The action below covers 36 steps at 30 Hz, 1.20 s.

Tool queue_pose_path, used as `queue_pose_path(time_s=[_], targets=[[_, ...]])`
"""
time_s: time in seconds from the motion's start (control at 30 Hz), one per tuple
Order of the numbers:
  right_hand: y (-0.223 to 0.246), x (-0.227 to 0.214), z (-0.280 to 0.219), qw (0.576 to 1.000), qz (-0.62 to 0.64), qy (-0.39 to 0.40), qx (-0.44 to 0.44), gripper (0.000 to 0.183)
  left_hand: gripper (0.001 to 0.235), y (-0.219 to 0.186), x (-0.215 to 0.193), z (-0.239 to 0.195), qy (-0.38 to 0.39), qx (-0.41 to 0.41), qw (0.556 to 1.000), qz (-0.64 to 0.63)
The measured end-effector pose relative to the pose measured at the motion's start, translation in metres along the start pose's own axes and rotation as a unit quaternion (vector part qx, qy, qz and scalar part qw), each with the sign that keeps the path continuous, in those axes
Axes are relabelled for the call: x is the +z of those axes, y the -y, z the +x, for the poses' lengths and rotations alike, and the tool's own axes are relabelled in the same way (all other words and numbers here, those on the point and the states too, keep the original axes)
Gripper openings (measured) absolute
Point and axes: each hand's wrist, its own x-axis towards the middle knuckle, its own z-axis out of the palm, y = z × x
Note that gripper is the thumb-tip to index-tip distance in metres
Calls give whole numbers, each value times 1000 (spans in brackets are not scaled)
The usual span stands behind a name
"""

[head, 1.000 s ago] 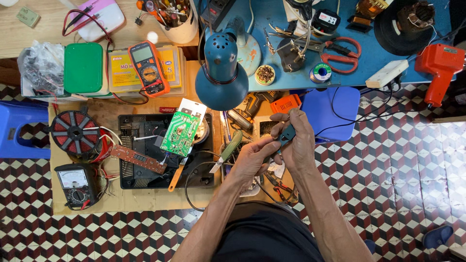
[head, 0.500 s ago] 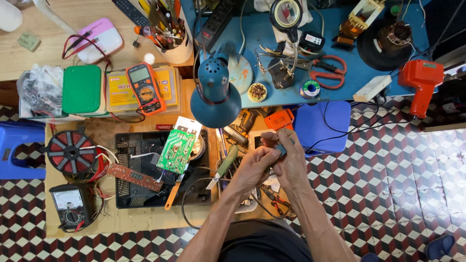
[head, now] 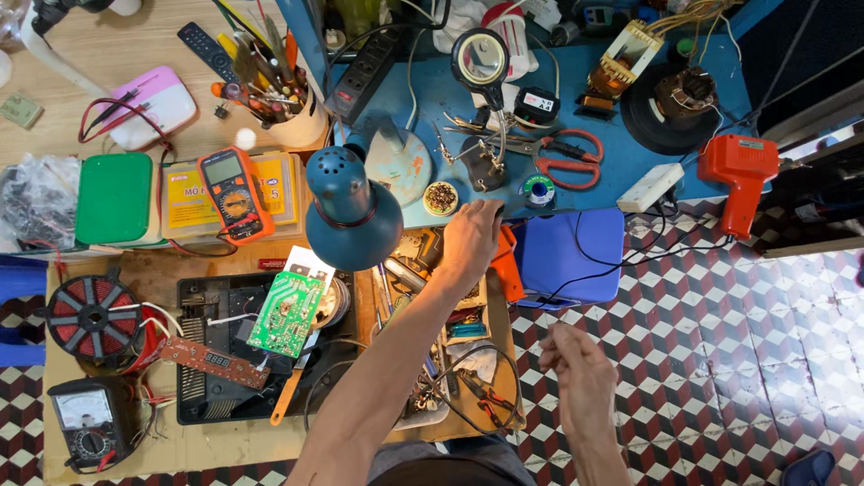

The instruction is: The person uses pliers to strip and twist wires, then uses a cordless drill to remove screws from a green circuit board and a metal heatsink. The person handles the components and tools throughout the clip.

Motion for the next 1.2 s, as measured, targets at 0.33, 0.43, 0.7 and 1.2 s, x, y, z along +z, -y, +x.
queue_pose_path(time_s=[0.33, 0.43, 0.7, 1.2], targets=[[-19, -25, -7, 994, -73, 58, 62, 33, 31, -8, 14, 16, -80, -16, 994, 78], [-18, -24, -5, 990, -108, 52, 80, 33, 23, -17, 15, 20, -67, -46, 997, 19], [-23, -7, -4, 983, -93, 150, 49, 29, 22, -64, -17, -59, -153, -133, 957, -207], [-77, 135, -6, 899, -291, 319, -69, 26, 27, -4, -149, -257, -196, -511, 699, -460]])
